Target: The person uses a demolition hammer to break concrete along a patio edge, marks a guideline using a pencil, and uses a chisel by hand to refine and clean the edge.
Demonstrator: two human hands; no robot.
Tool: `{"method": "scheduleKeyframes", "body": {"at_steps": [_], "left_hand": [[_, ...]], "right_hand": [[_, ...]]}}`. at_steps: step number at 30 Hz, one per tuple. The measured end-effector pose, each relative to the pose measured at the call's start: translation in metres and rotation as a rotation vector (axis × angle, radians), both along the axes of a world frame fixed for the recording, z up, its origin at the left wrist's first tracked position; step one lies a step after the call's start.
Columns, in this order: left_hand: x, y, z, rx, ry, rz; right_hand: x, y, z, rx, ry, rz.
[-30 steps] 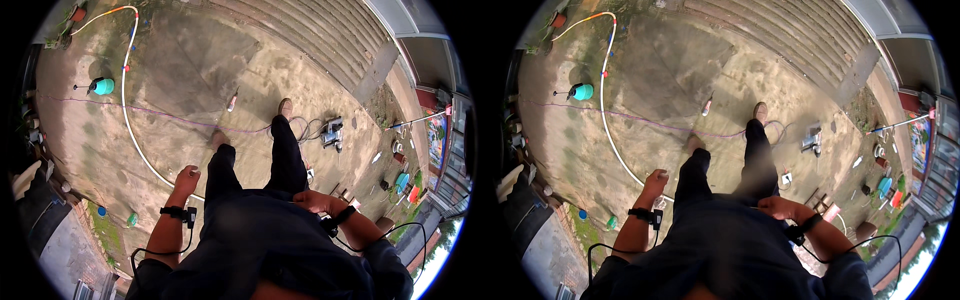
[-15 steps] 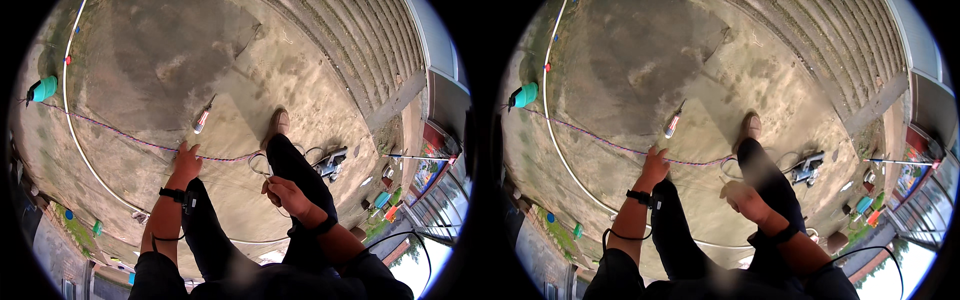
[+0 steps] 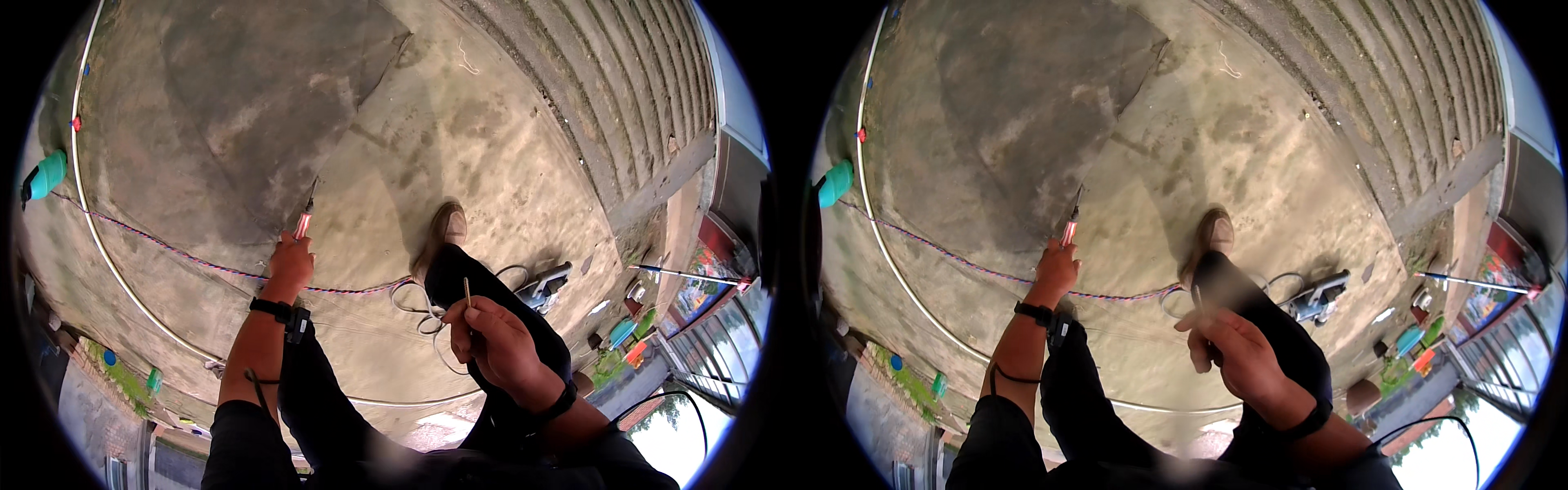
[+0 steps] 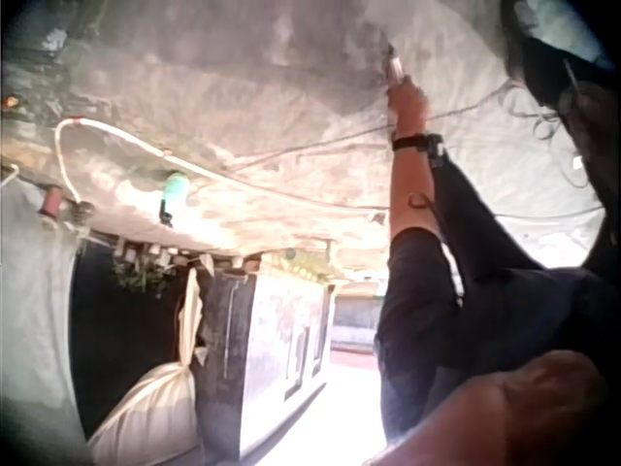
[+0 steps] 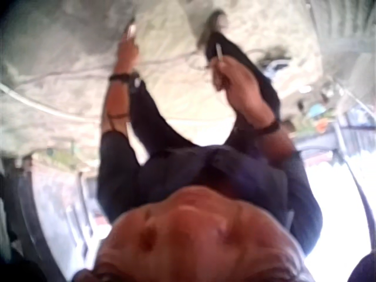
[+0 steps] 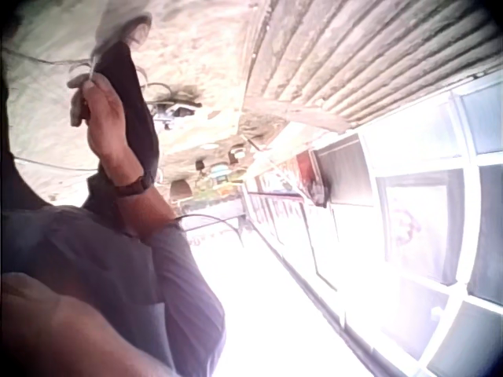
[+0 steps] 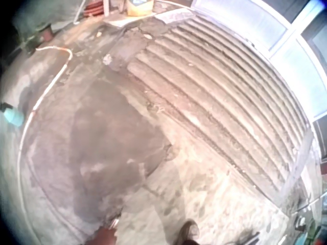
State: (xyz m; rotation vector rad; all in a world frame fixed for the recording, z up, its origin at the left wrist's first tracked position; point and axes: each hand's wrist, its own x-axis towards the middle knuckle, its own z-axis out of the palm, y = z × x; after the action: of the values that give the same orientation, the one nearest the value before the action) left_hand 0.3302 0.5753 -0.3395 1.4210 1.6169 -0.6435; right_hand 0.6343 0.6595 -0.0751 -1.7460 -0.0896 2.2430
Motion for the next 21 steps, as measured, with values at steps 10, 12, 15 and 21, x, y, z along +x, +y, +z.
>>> {"method": "scheduleKeyframes", "body": {"at_steps": [10, 12, 15, 21], "left_hand": [[0.040, 0.015, 0.254, -0.153, -0.432, 0.920], [0.059, 0.047, 0.338, -0.206, -0.456, 1.178], [0.069, 0.064, 0.390, -0.321, -0.609, 1.426], [0.081, 0.110, 0.438, -0.272, -0.817, 1.500]], "right_hand": [[0.011, -0.014, 0.003, -0.079, -0.017, 0.086], [0.014, 0.007, 0.036, -0.142, 0.000, 0.069], [0.011, 0.037, 0.044, -0.080, -0.018, -0.007], [-0.052, 0.139, 0.056, -0.093, -0.079, -0.259]]}}
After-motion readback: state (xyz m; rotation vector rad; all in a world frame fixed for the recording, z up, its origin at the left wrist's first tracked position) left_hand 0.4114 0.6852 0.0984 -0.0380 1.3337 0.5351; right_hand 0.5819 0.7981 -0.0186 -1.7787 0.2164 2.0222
